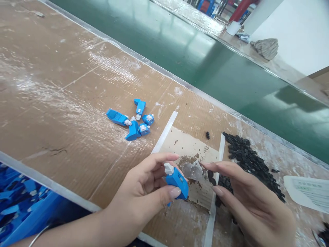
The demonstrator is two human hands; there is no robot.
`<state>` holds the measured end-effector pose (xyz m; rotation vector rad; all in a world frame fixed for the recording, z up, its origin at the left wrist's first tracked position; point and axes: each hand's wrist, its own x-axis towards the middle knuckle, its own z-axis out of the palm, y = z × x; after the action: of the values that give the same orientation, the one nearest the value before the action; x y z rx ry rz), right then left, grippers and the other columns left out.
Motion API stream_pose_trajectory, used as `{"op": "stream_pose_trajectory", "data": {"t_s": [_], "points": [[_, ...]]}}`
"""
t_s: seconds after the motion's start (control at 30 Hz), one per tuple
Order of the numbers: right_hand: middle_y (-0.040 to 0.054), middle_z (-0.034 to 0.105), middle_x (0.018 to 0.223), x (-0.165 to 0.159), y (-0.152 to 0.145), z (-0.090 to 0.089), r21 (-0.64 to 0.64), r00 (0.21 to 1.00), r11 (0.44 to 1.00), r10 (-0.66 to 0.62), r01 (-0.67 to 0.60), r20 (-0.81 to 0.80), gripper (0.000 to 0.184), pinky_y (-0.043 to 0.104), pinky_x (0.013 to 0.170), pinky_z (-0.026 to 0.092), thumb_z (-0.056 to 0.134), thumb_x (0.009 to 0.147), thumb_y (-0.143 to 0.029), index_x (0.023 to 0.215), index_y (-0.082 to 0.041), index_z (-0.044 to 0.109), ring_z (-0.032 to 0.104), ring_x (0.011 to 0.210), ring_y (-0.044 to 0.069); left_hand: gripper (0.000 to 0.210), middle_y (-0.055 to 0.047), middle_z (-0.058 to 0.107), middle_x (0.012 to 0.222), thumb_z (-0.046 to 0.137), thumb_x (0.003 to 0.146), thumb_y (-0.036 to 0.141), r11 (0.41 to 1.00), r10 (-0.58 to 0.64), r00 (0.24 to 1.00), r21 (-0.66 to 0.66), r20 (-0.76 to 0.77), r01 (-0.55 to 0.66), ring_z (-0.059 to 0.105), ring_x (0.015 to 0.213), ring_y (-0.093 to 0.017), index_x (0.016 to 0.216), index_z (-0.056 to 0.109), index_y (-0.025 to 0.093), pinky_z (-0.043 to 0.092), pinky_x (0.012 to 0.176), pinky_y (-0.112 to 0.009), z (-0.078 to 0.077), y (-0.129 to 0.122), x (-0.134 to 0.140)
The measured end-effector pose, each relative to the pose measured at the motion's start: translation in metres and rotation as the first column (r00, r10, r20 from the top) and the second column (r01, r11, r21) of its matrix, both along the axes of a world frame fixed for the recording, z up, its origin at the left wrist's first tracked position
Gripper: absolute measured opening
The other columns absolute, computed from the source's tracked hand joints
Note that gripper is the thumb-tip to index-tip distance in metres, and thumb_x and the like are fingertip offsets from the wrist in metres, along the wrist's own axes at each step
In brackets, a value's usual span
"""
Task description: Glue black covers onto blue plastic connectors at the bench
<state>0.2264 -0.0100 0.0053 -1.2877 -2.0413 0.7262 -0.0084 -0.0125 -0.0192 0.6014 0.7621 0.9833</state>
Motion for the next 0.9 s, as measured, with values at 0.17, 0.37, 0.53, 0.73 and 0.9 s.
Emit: {"op": "stream_pose_trajectory", "data": {"t_s": [0.17, 0.37, 0.53, 0.73, 0.9], "points": [[-0.0036, 0.076, 0.113, -0.008, -0.011, 0.007, -0.274, 0.884, 0.962, -0.138, 0.012, -0.447, 0.030, 0.019, 0.098, 0.056, 0.065, 0.096, -0.025, 0.123, -0.037, 0.062, 0.069, 0.113, 0.013, 0.040, -0.002, 0.072, 0.096, 0.082, 0.081, 0.021, 0.981, -0.125, 0.971, -0.120, 0.205, 0.151, 0.067, 0.084, -0.012, 0.116, 0.063, 0.025, 0.055, 0.072, -0.019, 0.004, -0.002, 0.014], [-0.0005, 0.074, 0.116, -0.009, -0.010, 0.002, -0.353, 0.737, 0.916, -0.104, -0.191, -0.668, 0.022, 0.027, 0.090, 0.062, 0.063, 0.097, -0.029, 0.118, -0.035, 0.062, 0.072, 0.105, 0.016, 0.041, -0.001, 0.067, 0.094, 0.083, 0.081, 0.023, 0.971, -0.141, 0.944, -0.142, 0.298, 0.190, 0.064, 0.086, -0.012, 0.115, 0.060, 0.022, 0.053, 0.071, -0.018, 0.009, -0.003, 0.024], [-0.0009, 0.074, 0.115, -0.012, -0.012, 0.003, -0.372, 0.757, 0.911, -0.115, -0.177, -0.643, 0.018, 0.028, 0.091, 0.061, 0.061, 0.098, -0.031, 0.115, -0.036, 0.060, 0.070, 0.108, 0.015, 0.042, -0.003, 0.067, 0.099, 0.082, 0.081, 0.022, 0.967, -0.156, 0.945, -0.151, 0.287, 0.205, 0.063, 0.079, -0.010, 0.115, 0.058, 0.020, 0.052, 0.066, -0.016, 0.012, -0.003, 0.027], [-0.0005, 0.074, 0.116, -0.013, -0.013, 0.001, -0.279, 0.817, 0.946, -0.026, -0.166, -0.576, 0.017, 0.030, 0.086, 0.063, 0.058, 0.100, -0.029, 0.115, -0.036, 0.060, 0.068, 0.111, 0.016, 0.037, -0.003, 0.067, 0.099, 0.080, 0.083, 0.019, 0.971, -0.159, 0.940, -0.127, 0.304, 0.205, 0.062, 0.075, -0.007, 0.112, 0.057, 0.019, 0.053, 0.064, -0.015, 0.012, -0.002, 0.027], [-0.0028, 0.075, 0.114, -0.011, -0.009, 0.001, -0.197, 0.859, 0.971, 0.019, -0.138, -0.511, 0.017, 0.031, 0.096, 0.060, 0.064, 0.097, -0.027, 0.111, -0.036, 0.068, 0.068, 0.110, 0.015, 0.031, -0.001, 0.067, 0.094, 0.080, 0.083, 0.022, 0.970, -0.168, 0.933, -0.117, 0.319, 0.215, 0.061, 0.074, -0.007, 0.106, 0.060, 0.018, 0.053, 0.063, -0.014, 0.013, -0.001, 0.027]]}}
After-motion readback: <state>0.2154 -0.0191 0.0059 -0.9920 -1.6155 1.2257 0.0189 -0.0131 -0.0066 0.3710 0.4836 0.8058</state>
